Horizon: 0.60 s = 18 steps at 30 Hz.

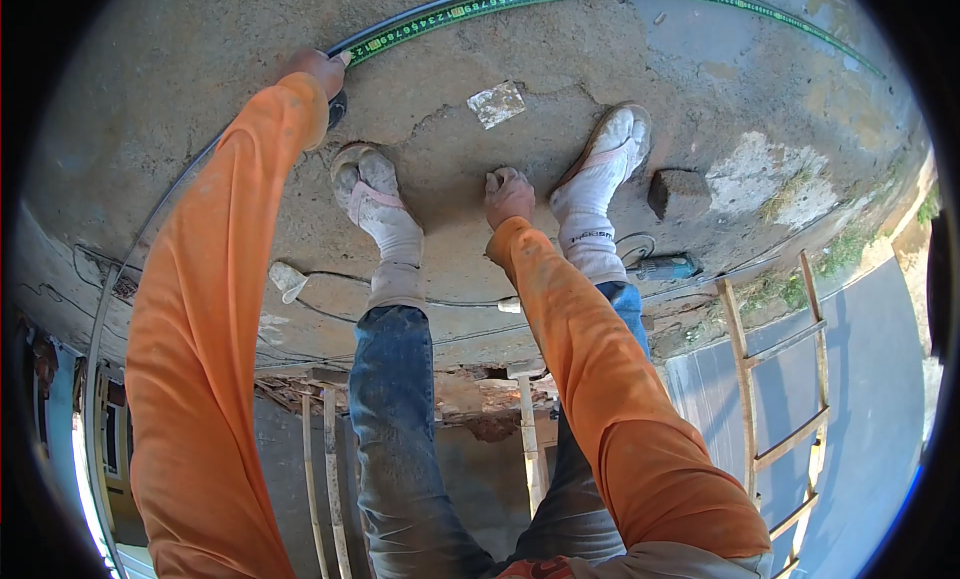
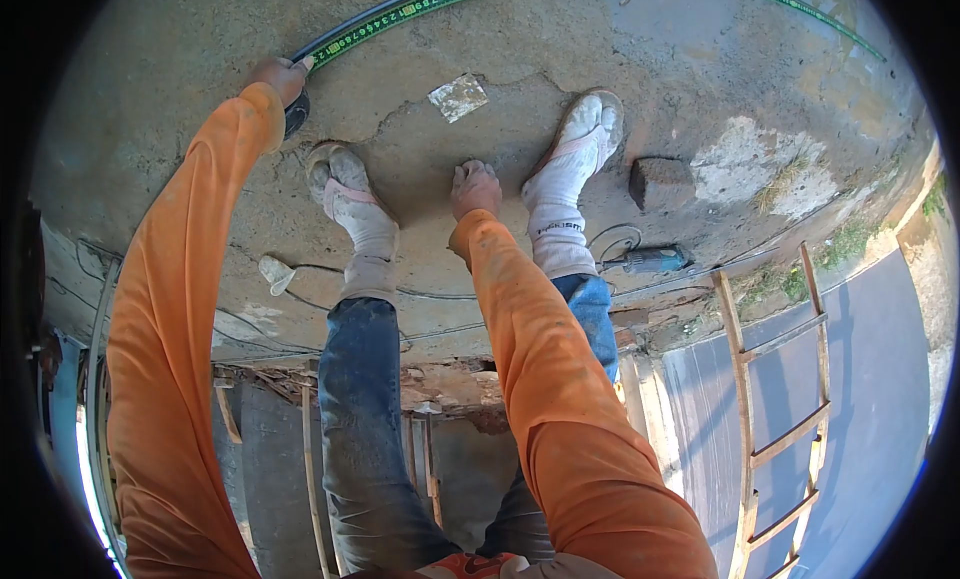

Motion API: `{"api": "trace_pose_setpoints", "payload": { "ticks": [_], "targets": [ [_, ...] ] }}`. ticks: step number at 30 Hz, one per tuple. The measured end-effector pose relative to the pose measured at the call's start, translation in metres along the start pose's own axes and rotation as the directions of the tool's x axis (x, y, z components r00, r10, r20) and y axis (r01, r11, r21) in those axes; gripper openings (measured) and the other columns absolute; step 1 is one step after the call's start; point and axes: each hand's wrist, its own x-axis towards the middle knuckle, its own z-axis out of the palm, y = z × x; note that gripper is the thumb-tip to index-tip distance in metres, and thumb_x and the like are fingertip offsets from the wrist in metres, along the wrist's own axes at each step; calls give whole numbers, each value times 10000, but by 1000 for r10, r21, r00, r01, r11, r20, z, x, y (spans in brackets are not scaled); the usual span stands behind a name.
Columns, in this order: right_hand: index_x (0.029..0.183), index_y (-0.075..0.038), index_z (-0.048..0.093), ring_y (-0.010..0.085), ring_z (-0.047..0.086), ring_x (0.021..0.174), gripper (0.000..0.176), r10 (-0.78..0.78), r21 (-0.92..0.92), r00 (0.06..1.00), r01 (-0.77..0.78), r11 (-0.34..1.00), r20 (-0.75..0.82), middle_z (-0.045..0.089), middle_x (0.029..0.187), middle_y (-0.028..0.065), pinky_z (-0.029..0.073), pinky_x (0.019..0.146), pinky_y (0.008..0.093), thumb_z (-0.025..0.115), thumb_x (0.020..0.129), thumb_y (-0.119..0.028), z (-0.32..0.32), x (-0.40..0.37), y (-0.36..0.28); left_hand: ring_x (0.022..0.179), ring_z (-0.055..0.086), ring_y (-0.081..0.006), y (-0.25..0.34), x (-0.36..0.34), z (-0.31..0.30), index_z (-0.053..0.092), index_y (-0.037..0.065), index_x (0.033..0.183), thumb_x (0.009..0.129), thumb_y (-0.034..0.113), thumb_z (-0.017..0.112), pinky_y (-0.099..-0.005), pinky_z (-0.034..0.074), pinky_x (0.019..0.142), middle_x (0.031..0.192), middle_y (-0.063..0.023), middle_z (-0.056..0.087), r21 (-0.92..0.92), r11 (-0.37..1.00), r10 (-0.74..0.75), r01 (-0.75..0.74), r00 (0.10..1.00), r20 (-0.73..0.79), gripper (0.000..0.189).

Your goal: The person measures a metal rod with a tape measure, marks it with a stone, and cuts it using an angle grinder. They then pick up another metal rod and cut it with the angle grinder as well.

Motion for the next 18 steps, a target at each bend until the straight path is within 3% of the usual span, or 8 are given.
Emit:
{"api": "trace_pose_setpoints", "payload": {
  "ticks": [2, 3, 5, 8, 12, 14, 18],
  "targets": [
    [903, -87, 597, 326, 592, 861, 162, -154, 135, 972, 178, 975, -176, 614, 836, 133, 477, 752, 421, 615, 812, -219, -4, 7, 1, 986, 588, -376, 1, 1, -2, 639, 28, 1051, 859, 473, 523, -417, 452, 836, 1041, -212, 618, -3, 1000, -2, 2, 1000, 12, 498],
    [903, -87, 597, 326, 592, 861, 162, -157, 128, 971, 181, 975, -179, 614, 836, 133, 477, 752, 421, 615, 812, -219, -15, 12, -5, 986, 588, -375, 0, 0, -1, 638, 25, 1051, 861, 471, 522, -417, 452, 835, 1042, -214, 617, -17, 1000, -15, 15, 1000, 12, 499],
    [876, -80, 607, 297, 620, 770, 118, -214, 301, 904, 335, 893, -371, 625, 759, 122, 495, 715, 385, 620, 793, -163, -59, 35, -41, 986, 588, -375, 0, 2, 0, 637, 22, 1052, 863, 469, 520, -417, 453, 834, 1042, -215, 616, -38, 999, -28, 28, 1000, 12, 499],
    [852, -41, 627, 250, 636, 659, 125, -175, 426, 854, 410, 807, -490, 643, 718, 130, 503, 665, 340, 625, 770, -135, -132, 73, -98, 988, 586, -374, 0, 4, 2, 637, 22, 1052, 861, 471, 523, -421, 451, 839, 1045, -218, 614, -37, 999, -31, 30, 1000, -1, 501],
    [816, -9, 635, 264, 638, 656, 193, -241, 358, 825, 459, 813, -511, 651, 717, 150, 501, 664, 344, 630, 769, -197, -178, 126, -134, 1004, 582, -373, 1, 5, 1, 636, 27, 1059, 858, 472, 528, -426, 449, 853, 1061, -215, 611, 3, 1000, -31, 31, 999, 17, 500],
    [893, -62, 667, 283, 636, 740, 230, -474, -54, 712, 526, 849, -519, 659, 769, 137, 487, 712, 362, 615, 816, -272, -185, 152, -137, 1009, 580, -373, 0, 6, 2, 636, 29, 1060, 857, 474, 528, -427, 448, 857, 1067, -213, 610, 10, 999, -34, 34, 999, 14, 501],
    [890, -68, 670, 331, 616, 774, 230, -485, -85, 788, 493, 866, -379, 655, 796, 154, 473, 734, 390, 600, 828, -278, -196, 170, -142, 1016, 578, -374, -1, 8, 3, 635, 33, 1063, 859, 481, 520, -426, 447, 862, 1083, -204, 609, -24, 999, -47, 47, 999, 18, 506]
  ]
}}
